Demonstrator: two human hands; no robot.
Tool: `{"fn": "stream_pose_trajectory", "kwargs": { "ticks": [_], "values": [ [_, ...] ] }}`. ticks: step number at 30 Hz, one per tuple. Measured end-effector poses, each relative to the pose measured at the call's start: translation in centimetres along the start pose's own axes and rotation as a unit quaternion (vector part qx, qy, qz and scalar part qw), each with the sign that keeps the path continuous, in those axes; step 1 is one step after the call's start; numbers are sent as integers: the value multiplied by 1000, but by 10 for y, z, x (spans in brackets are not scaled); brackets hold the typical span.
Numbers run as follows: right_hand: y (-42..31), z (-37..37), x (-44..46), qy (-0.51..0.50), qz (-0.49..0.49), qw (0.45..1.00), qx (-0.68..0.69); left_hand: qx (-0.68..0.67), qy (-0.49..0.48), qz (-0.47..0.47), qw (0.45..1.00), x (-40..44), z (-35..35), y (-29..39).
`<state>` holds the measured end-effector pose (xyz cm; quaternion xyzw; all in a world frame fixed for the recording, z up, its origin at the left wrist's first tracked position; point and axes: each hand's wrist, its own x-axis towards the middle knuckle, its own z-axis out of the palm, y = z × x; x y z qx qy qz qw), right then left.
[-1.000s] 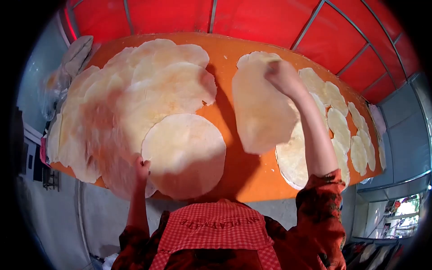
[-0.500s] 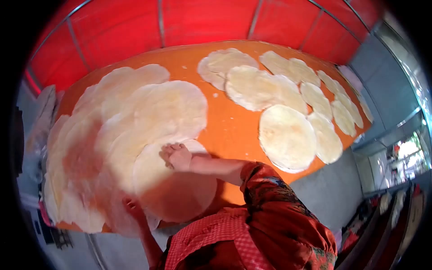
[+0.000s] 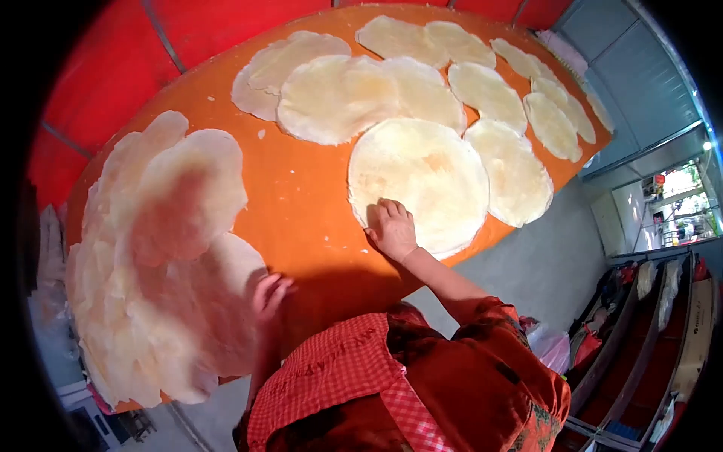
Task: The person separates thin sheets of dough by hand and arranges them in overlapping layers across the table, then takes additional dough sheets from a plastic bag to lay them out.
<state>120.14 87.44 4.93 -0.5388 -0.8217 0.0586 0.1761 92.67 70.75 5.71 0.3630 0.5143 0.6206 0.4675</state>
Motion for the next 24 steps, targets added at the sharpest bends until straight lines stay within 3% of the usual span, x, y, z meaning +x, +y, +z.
{"fn": "stream_pose_trajectory", "kwargs": {
  "ticks": [4,6,9,13,18,20,22,24],
  "values": [
    [19,-10,-7,-7,-43,998,49,-103,-35,-223,969,46,101,-50],
    [28,-13,-5,-27,-43,995,83,-161,-18,-244,956,66,139,-60],
    [43,-20,-1,-25,-49,983,175,-111,16,-293,950,88,175,-55],
    [63,-28,-3,-6,-31,951,308,-169,-27,-339,925,97,176,-59],
    [71,-30,-10,-33,-25,942,334,-176,-83,-323,926,99,190,-74],
    [61,-49,1,-71,-3,943,324,-176,-53,-325,928,97,205,-50],
    [56,-44,26,-51,-1,919,390,-168,-69,-321,930,99,203,-60],
    [42,-52,68,-8,-61,945,322,-134,-71,-323,934,98,200,-65]
  ]
}}
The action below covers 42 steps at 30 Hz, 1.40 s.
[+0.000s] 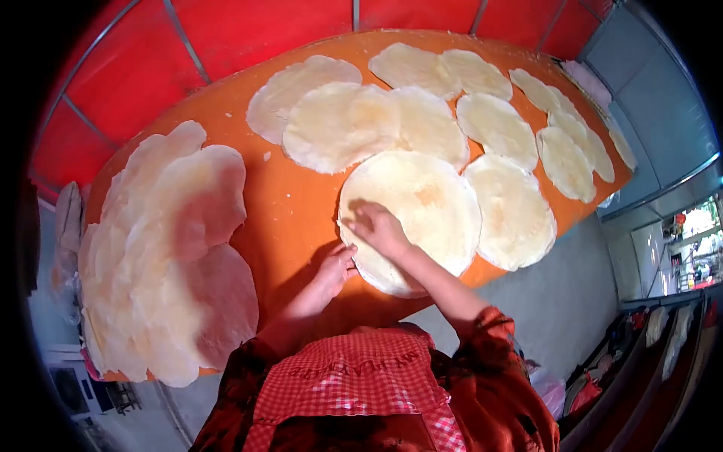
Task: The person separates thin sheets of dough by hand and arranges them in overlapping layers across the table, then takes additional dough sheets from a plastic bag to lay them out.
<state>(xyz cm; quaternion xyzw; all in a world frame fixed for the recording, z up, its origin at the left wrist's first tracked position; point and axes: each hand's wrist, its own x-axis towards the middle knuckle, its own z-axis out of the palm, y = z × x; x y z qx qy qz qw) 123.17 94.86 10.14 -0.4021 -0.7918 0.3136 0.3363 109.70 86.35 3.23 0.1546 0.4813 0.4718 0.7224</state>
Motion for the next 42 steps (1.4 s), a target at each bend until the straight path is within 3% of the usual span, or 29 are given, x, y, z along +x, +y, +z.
{"fn": "stream_pose_trajectory", "kwargs": {
  "ticks": [3,6,9,12,20,22,24,27,34,35,38,41,42],
  "values": [
    [-4,29,74,-2,-8,997,-76,69,12,-3,998,-5,-10,6],
    [20,83,140,9,-84,983,-163,136,19,37,990,-18,-31,31],
    [22,123,175,33,-28,957,-288,107,50,81,990,-15,-71,54],
    [29,141,196,-27,-52,931,-361,75,75,125,987,-8,-113,79],
    [40,152,218,-3,-105,931,-348,-15,89,173,981,82,-152,156],
    [39,155,223,-10,-110,931,-349,-94,110,163,976,120,-146,182],
    [30,159,234,-35,-104,927,-358,-179,56,147,971,149,-146,197],
    [27,169,252,-41,-150,916,-371,-221,46,116,967,181,-152,198],
    [23,187,289,-247,-45,872,-419,-229,79,124,962,173,-147,196],
    [26,186,289,-181,-111,898,-385,-234,78,125,961,174,-146,197],
    [30,181,293,-187,-155,894,-377,-252,57,133,957,176,-150,195],
    [45,176,282,-148,-270,899,-313,-239,54,133,960,171,-148,198],
    [49,173,277,-141,-247,930,-232,-238,50,131,961,171,-148,199]
  ]
}}
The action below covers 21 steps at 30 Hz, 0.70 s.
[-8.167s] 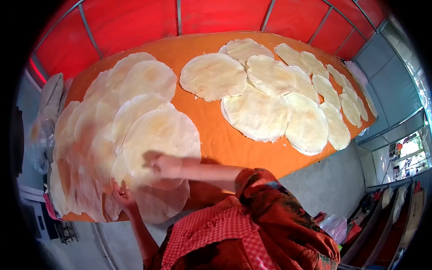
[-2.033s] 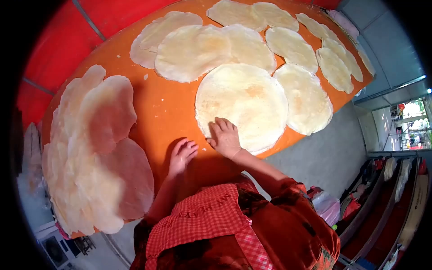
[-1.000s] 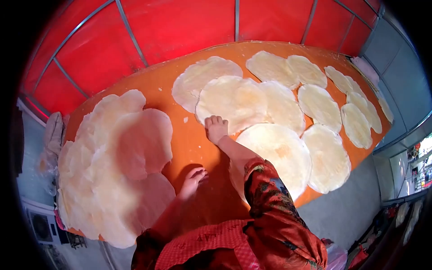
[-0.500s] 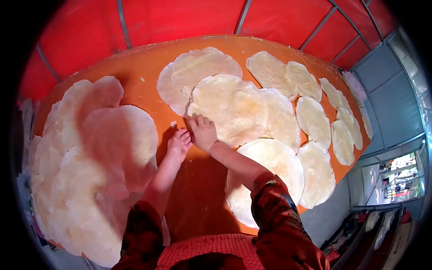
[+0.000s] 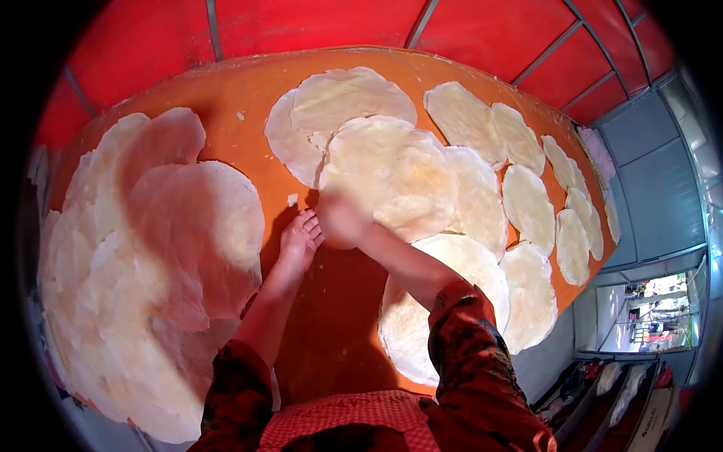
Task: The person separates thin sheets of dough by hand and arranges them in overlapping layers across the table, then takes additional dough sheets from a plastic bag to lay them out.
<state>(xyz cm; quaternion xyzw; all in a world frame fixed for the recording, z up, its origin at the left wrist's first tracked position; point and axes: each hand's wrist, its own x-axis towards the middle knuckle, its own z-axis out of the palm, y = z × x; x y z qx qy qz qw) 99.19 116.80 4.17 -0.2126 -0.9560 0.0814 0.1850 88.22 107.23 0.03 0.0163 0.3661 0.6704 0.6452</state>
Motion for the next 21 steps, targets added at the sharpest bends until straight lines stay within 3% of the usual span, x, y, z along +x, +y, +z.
{"fn": "stream_pose_trajectory", "kwargs": {
  "ticks": [2,4,6,10,11,14,15,19,21],
  "values": [
    [0,3,-15,51,91,984,147,1,-7,-4,1000,0,-1,1],
    [-7,-1,-27,136,221,923,284,-2,-14,-7,1000,-2,3,4],
    [1,-3,-40,177,334,867,324,-6,-16,-10,1000,-1,6,3],
    [-7,-12,-46,85,313,927,186,-19,-7,-25,999,6,12,2],
    [-8,-10,-43,151,187,965,106,-24,-2,-31,999,8,14,2],
    [-24,-23,-18,116,176,975,66,-43,-49,-31,997,16,9,-3],
    [-16,-15,-10,118,99,988,32,-51,-51,-28,997,16,8,-4],
    [-18,-8,13,25,100,990,-97,-77,-34,-26,996,9,16,-1],
    [-13,-4,14,20,102,992,-75,-82,-25,-31,996,6,20,0]
  ]
}}
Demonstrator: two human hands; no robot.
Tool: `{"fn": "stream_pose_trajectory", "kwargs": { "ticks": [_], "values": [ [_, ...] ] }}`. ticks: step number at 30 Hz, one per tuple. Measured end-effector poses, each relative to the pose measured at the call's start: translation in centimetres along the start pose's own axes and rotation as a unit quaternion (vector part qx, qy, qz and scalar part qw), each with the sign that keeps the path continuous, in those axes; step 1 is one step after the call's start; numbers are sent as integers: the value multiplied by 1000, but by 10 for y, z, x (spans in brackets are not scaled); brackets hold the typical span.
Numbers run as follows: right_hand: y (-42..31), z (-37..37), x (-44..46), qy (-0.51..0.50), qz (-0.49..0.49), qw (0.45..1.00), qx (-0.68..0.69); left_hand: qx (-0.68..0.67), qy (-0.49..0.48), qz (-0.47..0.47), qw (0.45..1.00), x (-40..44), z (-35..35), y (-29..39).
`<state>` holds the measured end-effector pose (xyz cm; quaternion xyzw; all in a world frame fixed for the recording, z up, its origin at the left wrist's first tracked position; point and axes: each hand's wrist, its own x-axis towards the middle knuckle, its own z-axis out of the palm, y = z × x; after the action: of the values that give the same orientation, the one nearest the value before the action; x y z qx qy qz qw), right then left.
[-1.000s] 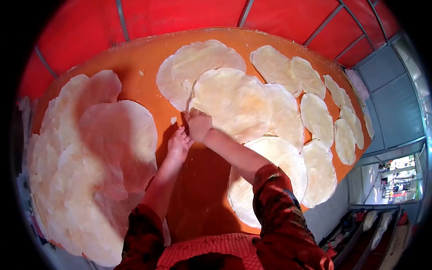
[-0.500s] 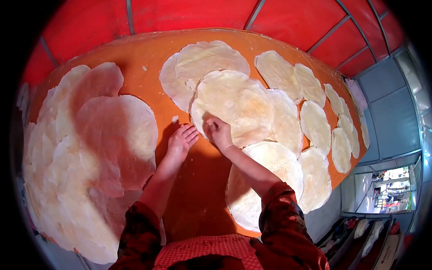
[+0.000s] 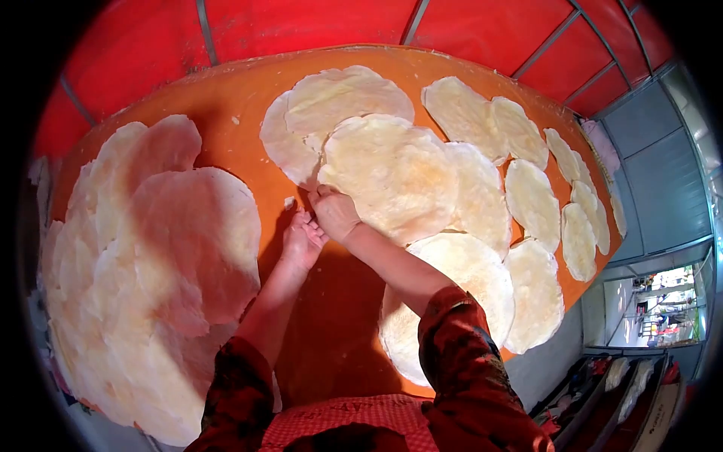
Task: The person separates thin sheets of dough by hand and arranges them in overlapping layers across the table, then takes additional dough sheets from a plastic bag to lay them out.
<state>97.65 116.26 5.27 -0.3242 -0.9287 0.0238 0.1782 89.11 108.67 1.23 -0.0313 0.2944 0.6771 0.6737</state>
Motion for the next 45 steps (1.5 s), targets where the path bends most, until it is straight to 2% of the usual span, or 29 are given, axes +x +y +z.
{"fn": "stream_pose_trajectory", "kwargs": {
  "ticks": [1,4,5,7,8,9,11,12,15,19,20,23,25,26,27,28,29,30,31,32,33,35,36,37,38,40,41,44,45],
  "values": [
    [1,2,0,-5,0,1000,10,1,-1,-3,1000,-1,0,0],
    [13,13,-5,55,118,932,337,14,-4,-5,1000,8,-10,-3],
    [18,16,-5,43,258,827,498,21,-5,-6,1000,12,-16,-5],
    [25,-8,-6,101,385,611,684,41,-19,3,999,4,-6,-3],
    [39,-7,-11,54,366,756,539,64,-21,13,998,9,-10,-7],
    [35,-7,-16,61,295,853,425,88,-23,22,996,15,-14,-10],
    [18,-11,-39,70,135,974,166,86,-30,7,996,28,-26,-12],
    [10,-22,-45,0,135,983,128,86,-35,-1,996,30,-24,-12],
    [15,-24,-54,12,120,990,76,93,-45,14,995,31,-14,-14],
    [29,-30,-55,32,186,965,184,86,-19,-13,996,20,4,-12],
    [31,-34,-55,72,152,968,186,92,-22,-13,995,19,7,-12],
    [48,-30,-60,46,211,951,220,139,-29,1,990,25,9,-23],
    [46,-40,-62,75,173,973,134,221,-48,22,974,22,21,-24],
    [38,-43,-59,87,144,980,102,260,-11,36,965,34,21,-33],
    [30,-47,-56,91,128,984,90,276,-14,103,956,39,24,-42],
    [39,-33,-57,115,56,990,57,363,17,183,913,70,10,-63],
    [34,-39,-57,78,121,988,50,492,75,236,835,62,25,-57],
    [30,-53,-55,74,123,988,59,532,87,230,810,67,28,-56],
    [43,-54,-59,62,163,983,61,484,75,251,835,46,48,-45],
    [53,-62,-60,68,201,973,87,482,64,286,826,45,50,-40],
    [68,-59,-65,136,217,950,178,482,52,319,814,45,53,-32],
    [80,-97,-63,150,235,895,349,410,-5,300,862,30,64,1],
    [89,-111,-61,156,271,848,427,333,-44,256,906,20,68,26],
    [79,-136,-53,172,306,804,480,310,-53,222,923,2,76,57],
    [81,-150,-49,189,316,785,498,313,-37,225,922,-4,79,85],
    [89,-166,-44,209,323,758,527,254,-99,253,928,-26,80,144],
    [91,-170,-42,213,319,750,539,283,-75,259,921,-20,70,173],
    [107,-167,-40,219,324,730,560,558,-63,325,761,48,-25,288],
    [117,-159,-41,220,328,726,563,539,26,306,784,24,-22,299]
  ]
}}
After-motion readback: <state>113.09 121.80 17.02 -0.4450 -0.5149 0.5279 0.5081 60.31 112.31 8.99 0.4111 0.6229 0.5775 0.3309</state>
